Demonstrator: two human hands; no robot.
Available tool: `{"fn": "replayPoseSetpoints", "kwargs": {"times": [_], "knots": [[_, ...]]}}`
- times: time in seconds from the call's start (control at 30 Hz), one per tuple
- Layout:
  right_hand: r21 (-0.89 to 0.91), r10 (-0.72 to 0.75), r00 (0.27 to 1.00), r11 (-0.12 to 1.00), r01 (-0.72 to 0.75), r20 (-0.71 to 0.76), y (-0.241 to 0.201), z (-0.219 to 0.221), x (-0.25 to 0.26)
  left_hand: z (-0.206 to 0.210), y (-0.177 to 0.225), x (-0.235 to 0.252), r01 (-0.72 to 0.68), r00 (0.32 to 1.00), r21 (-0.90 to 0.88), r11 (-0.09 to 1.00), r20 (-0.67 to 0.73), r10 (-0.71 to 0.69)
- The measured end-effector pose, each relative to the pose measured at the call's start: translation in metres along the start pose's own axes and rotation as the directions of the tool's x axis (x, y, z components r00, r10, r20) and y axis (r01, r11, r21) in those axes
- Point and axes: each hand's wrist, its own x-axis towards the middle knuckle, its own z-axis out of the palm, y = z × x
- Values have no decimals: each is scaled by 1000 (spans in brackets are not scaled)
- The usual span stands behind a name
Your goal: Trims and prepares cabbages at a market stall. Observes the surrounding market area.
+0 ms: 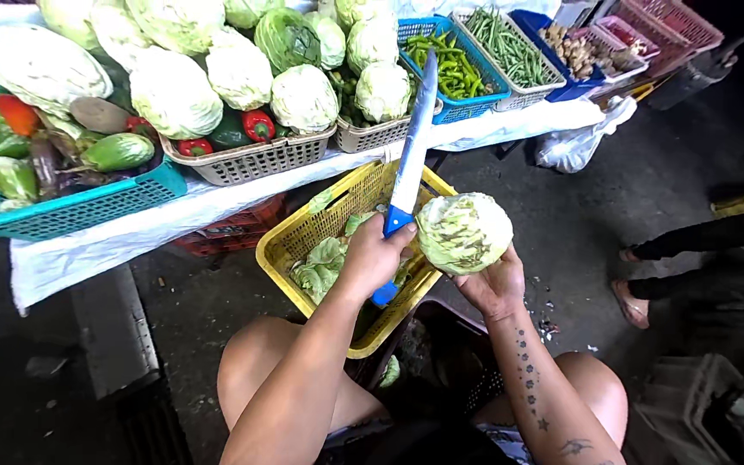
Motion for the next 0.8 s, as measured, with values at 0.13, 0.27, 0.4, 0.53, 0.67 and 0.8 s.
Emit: {"fn": "replayPoseSetpoints", "kwargs": {"times": [0.13,0.27,0.4,0.53,0.67,0.8], "knots": [[-152,93,994,985,-82,65,2,-24,11,10,-6,1,-6,1000,-213,977,-15,3],[-227,143,984,967,-116,107,6,-34,12,15,-18,2,98,995,-150,984,14,-97],[-201,122,979,976,-88,163,0,-33,4,11,-11,-1,154,988,-251,955,65,-142],[-15,106,971,994,-105,212,-7,1,-5,9,2,-6,101,995,-405,909,61,-83],[80,108,943,987,-139,316,-14,35,-9,6,4,-10,-211,974,-325,922,-147,171],[111,74,969,989,-102,234,-5,47,-7,-1,0,-20,-475,861,-47,879,-230,453]]}}
